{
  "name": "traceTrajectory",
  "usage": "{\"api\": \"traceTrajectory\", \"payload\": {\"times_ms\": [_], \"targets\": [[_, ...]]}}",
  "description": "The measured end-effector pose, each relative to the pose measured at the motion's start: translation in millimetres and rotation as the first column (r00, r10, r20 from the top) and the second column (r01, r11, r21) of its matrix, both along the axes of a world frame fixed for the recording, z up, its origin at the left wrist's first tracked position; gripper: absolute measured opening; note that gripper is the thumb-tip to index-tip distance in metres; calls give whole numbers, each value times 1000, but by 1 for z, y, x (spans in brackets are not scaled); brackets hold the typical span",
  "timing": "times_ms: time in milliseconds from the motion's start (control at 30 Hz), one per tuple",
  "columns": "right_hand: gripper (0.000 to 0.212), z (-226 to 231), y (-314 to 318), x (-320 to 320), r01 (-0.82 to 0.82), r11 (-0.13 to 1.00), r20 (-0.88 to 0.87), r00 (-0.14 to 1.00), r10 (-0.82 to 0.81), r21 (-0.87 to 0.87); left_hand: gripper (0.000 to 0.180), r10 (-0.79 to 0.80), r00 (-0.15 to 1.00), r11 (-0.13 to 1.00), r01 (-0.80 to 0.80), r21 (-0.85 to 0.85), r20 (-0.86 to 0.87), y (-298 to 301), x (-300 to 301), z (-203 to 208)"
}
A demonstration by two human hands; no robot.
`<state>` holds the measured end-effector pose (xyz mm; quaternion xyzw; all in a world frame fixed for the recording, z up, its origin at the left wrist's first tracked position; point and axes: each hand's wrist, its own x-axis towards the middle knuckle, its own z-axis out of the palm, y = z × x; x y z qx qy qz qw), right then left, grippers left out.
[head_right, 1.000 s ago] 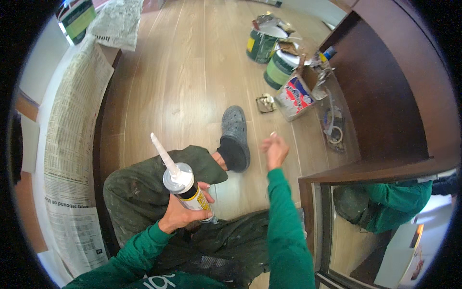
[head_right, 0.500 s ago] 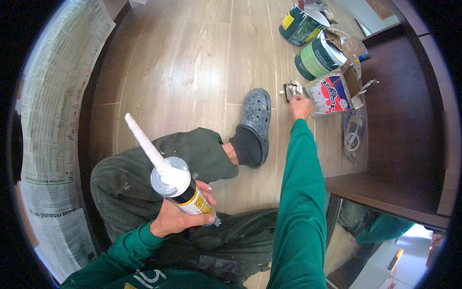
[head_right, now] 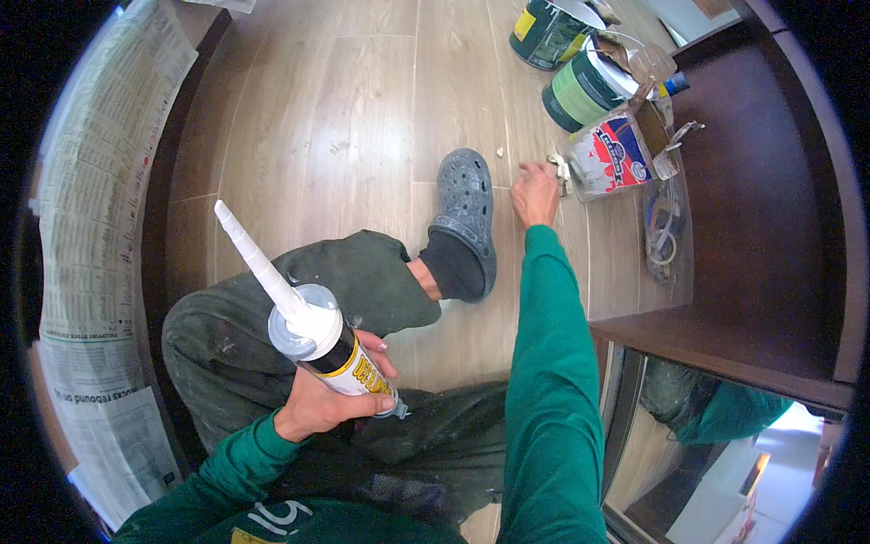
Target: The person sits on the floor and uses a utility knife to trim the edge of a mirror frame. They then prepare a caulk tube, insert it into a caulking gun, and apply a bead of sealant along the frame's edge.
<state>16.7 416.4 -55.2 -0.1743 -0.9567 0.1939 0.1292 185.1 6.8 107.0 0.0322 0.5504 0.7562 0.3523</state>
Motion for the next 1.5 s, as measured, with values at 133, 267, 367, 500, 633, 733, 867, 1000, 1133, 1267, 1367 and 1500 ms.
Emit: {"api": "traceTrajectory", "payload": {"times_ms": [133,267,367,500,633,733,867,1000,1133,1267,1367,1500], "targets": [[36,-15,-4,-49,-171,975,26,984,177,-144,63,-23,998,1000,22,-21,-50,5,3,-2],[34,-41,-19,-57,-217,976,109,971,214,14,64,-68,992,996,61,-65,-104,10,3,-5],[27,-47,-23,-21,-202,976,37,978,206,-80,64,-49,998,998,47,-53,-50,10,3,-8],[20,-27,-18,21,-52,996,-178,983,39,-66,63,-65,994,996,59,-68,-85,9,4,-11],[23,16,21,21,45,998,-270,961,-54,-39,58,-20,999,997,18,-71,-33,15,8,-6],[25,28,27,24,141,986,-201,967,-156,-87,59,-37,999,997,34,-68,-38,17,9,0],[29,22,-2,71,267,945,-153,943,-297,-187,59,-15,1000,999,14,-46,-26,9,8,13],[25,22,-67,199,216,940,-22,973,-230,-265,59,86,996,995,-86,47,7,-7,4,32],[28,56,-126,337,-105,992,693,720,30,66,59,180,984,983,-180,45,-4,-20,9,49],[30,71,-162,364,-112,992,771,636,27,57,56,172,985,979,-167,116,-34,-19,18,54],[37,81,-182,370,-4,993,843,528,102,-118,54,127,991,986,-122,110,-42,-18,21,58],[50,91,-205,404,-132,991,846,528,70,1,51,152,983,984,-142,108,-98,-18,28,65]]}}
